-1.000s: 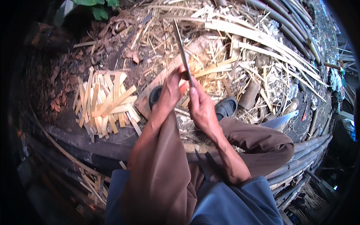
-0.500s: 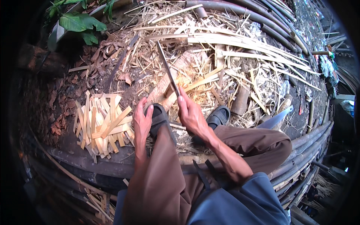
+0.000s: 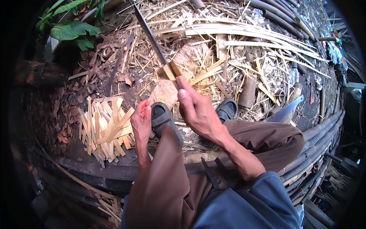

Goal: The person sits on the ground and uses a machete to split bamboo strips into smaller pieces. They repeatedly position the bamboo on a wooden block, strike it with the machete, and gather the resulting pieces into a pile.

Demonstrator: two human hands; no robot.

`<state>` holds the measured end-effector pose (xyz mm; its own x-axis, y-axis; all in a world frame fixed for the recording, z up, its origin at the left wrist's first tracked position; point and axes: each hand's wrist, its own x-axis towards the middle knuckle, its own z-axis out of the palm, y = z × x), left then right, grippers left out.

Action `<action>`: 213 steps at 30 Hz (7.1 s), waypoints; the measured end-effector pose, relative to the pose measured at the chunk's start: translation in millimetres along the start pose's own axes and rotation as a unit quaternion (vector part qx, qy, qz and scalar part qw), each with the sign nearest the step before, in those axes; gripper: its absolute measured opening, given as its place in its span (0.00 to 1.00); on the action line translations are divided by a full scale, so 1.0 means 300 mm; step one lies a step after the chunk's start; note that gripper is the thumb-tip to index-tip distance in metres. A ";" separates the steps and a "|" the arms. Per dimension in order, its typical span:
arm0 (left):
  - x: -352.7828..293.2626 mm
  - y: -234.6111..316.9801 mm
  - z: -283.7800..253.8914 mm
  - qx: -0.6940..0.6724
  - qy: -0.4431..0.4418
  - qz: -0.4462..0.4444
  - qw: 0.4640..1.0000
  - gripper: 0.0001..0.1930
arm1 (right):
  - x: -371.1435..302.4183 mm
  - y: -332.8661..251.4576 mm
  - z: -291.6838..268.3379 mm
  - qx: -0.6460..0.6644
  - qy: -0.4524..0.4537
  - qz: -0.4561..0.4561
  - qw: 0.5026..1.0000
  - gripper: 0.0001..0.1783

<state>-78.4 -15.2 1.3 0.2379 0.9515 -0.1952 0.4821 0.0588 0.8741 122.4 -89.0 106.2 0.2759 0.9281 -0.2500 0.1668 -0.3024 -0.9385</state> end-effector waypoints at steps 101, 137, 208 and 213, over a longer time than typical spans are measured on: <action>0.399 0.078 0.288 -0.254 -0.110 -0.002 0.961 0.13 | -0.091 0.760 0.039 -0.008 0.018 0.200 0.980 0.24; 0.152 -0.056 0.169 -0.275 0.104 -0.089 0.952 0.28 | -0.053 0.514 0.180 -0.189 0.006 0.005 0.982 0.24; 0.088 -0.064 0.057 -0.251 -0.057 -0.008 0.966 0.18 | 0.036 0.466 0.173 0.014 -0.139 0.141 0.980 0.33; 0.117 -0.102 -0.085 -0.309 -0.061 -0.021 0.949 0.19 | 0.016 0.461 0.209 -0.058 -0.054 0.014 0.997 0.29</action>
<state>-106.4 24.2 -20.9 0.3435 0.9045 -0.2526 -0.0850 0.2978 0.9508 87.4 -112.7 -39.7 0.1803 0.9347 -0.3063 0.2701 -0.3465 -0.8983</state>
